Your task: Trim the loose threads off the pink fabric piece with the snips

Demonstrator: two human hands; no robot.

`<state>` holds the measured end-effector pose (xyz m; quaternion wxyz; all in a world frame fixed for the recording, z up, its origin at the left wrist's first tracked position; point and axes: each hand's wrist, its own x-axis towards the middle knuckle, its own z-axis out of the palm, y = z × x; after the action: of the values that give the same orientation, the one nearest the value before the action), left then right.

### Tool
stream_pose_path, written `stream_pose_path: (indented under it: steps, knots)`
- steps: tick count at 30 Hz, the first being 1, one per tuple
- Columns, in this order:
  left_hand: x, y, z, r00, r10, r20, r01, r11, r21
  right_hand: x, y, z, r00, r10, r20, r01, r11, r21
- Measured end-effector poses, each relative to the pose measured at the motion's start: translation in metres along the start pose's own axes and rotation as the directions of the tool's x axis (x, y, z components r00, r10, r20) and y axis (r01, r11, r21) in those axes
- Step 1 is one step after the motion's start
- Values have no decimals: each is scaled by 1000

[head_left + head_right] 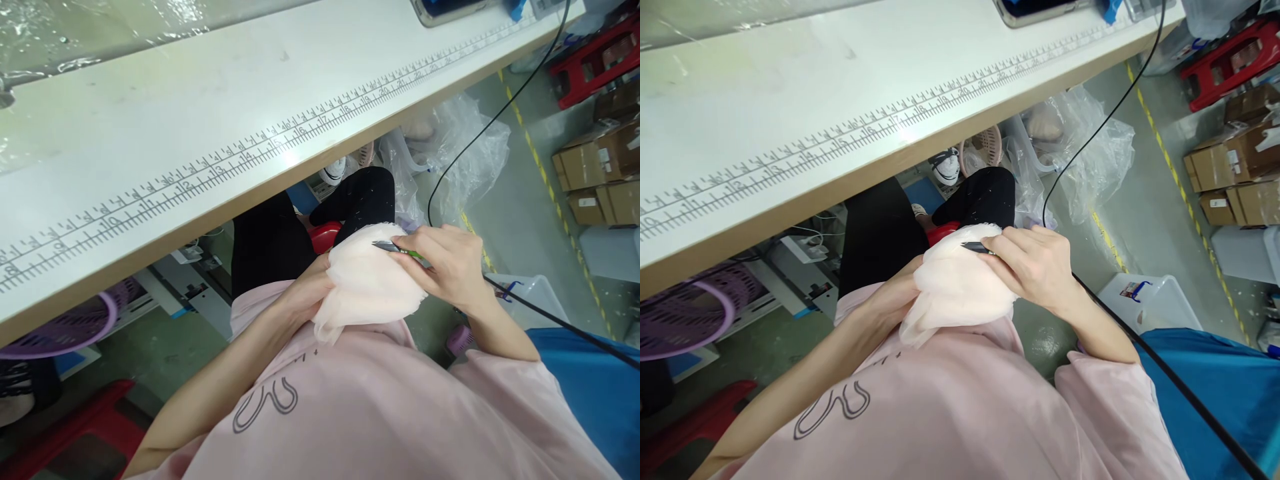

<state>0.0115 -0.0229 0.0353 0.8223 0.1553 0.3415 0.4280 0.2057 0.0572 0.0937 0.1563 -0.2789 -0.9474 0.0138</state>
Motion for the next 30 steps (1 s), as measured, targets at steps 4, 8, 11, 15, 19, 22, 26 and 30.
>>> stream_pose_path:
  steps: [4, 8, 11, 15, 19, 22, 26, 30]
  knots:
    - [1, 0, 1, 999, -34, -11, 34, 999, -23, 1, -1, -1, 1000, -15, -14, 14, 1000, -13]
    - [2, -1, 0, 999, -42, -11, 41, 998, -49, 0, -1, -2, 1000, -24, -2, 24, 999, -34]
    - [3, -1, 1, 997, -61, -55, 58, 997, -56, -1, 0, -1, 1000, -23, 3, 23, 999, -47]
    - [3, 1, 4, 987, -91, -131, 85, 995, -50, -1, 0, -1, 1000, -25, 9, 25, 999, -39]
    - [4, 3, 7, 959, -161, -231, 147, 986, -77, -1, 0, 0, 999, -34, 12, 35, 999, -37]
    - [4, 3, 8, 953, -155, -261, 141, 987, -73, -1, 0, 0, 999, -35, 12, 35, 998, -44]
    - [4, 4, 8, 964, -144, -226, 128, 988, -83, -1, 0, 0, 999, -31, 11, 31, 999, -44]
    - [2, 2, 5, 962, -150, -228, 136, 988, -76, -1, 0, 0, 1000, -11, -1, 11, 1000, 11]
